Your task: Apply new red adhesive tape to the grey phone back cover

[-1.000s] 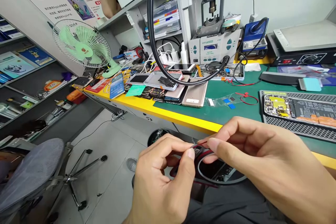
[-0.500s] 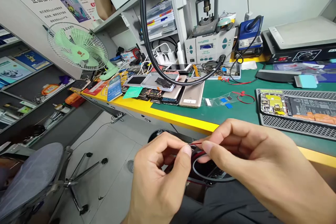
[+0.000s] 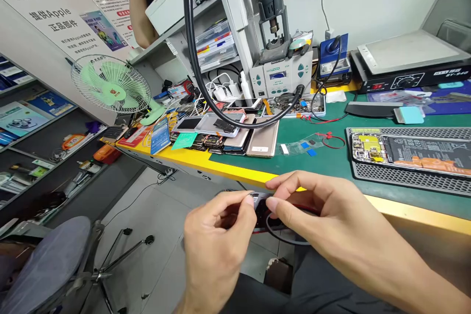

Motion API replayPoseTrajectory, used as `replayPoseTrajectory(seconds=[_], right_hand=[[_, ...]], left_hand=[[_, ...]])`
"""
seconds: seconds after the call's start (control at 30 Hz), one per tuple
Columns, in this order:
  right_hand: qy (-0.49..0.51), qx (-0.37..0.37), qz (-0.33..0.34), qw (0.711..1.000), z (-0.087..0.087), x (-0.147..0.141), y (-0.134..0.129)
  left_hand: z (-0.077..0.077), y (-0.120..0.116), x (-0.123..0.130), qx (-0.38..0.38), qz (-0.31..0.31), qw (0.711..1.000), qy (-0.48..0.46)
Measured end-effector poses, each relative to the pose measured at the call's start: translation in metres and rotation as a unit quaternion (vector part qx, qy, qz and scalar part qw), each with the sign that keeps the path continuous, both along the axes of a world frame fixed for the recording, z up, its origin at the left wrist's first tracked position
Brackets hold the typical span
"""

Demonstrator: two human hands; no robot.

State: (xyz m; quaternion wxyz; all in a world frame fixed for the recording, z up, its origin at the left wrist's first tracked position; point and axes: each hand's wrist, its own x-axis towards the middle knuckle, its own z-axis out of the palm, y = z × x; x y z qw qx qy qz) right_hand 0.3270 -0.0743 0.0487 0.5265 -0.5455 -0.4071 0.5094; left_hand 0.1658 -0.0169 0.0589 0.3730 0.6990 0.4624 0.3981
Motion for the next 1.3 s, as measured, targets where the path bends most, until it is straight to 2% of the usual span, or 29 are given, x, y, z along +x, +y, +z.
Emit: replayPoseTrajectory(seconds=[0.1, 0.17, 0.33, 0.4, 0.83, 1.07, 1.3], right_hand=[[0.031, 0.035, -0.005, 0.999, 0.0, -0.005, -0.004], [0.053, 0.051, -0.013, 0.997, 0.001, -0.007, -0.006], [0.061, 0.0, -0.012, 0.998, 0.002, -0.005, -0.006], [0.05, -0.015, -0.01, 0.999, 0.001, -0.003, -0.004], [0.033, -0.008, -0.027, 0.999, -0.002, -0.004, 0.002], [0.054, 0.011, -0.038, 0.998, -0.009, -0.004, 0.002], [0.04, 0.005, -0.039, 0.998, -0.012, -0.003, 0.0]], left_hand=[[-0.014, -0.011, 0.006, 0.021, 0.064, 0.996, -0.058], [-0.019, -0.016, 0.007, 0.01, 0.075, 0.993, -0.089], [-0.021, -0.016, -0.003, -0.078, -0.016, 0.986, -0.143], [-0.021, -0.013, -0.008, -0.104, -0.033, 0.983, -0.15], [-0.012, -0.002, -0.014, -0.167, -0.08, 0.971, -0.152], [-0.011, 0.003, -0.016, -0.209, -0.099, 0.96, -0.155], [-0.011, -0.001, -0.014, -0.205, -0.09, 0.963, -0.15]])
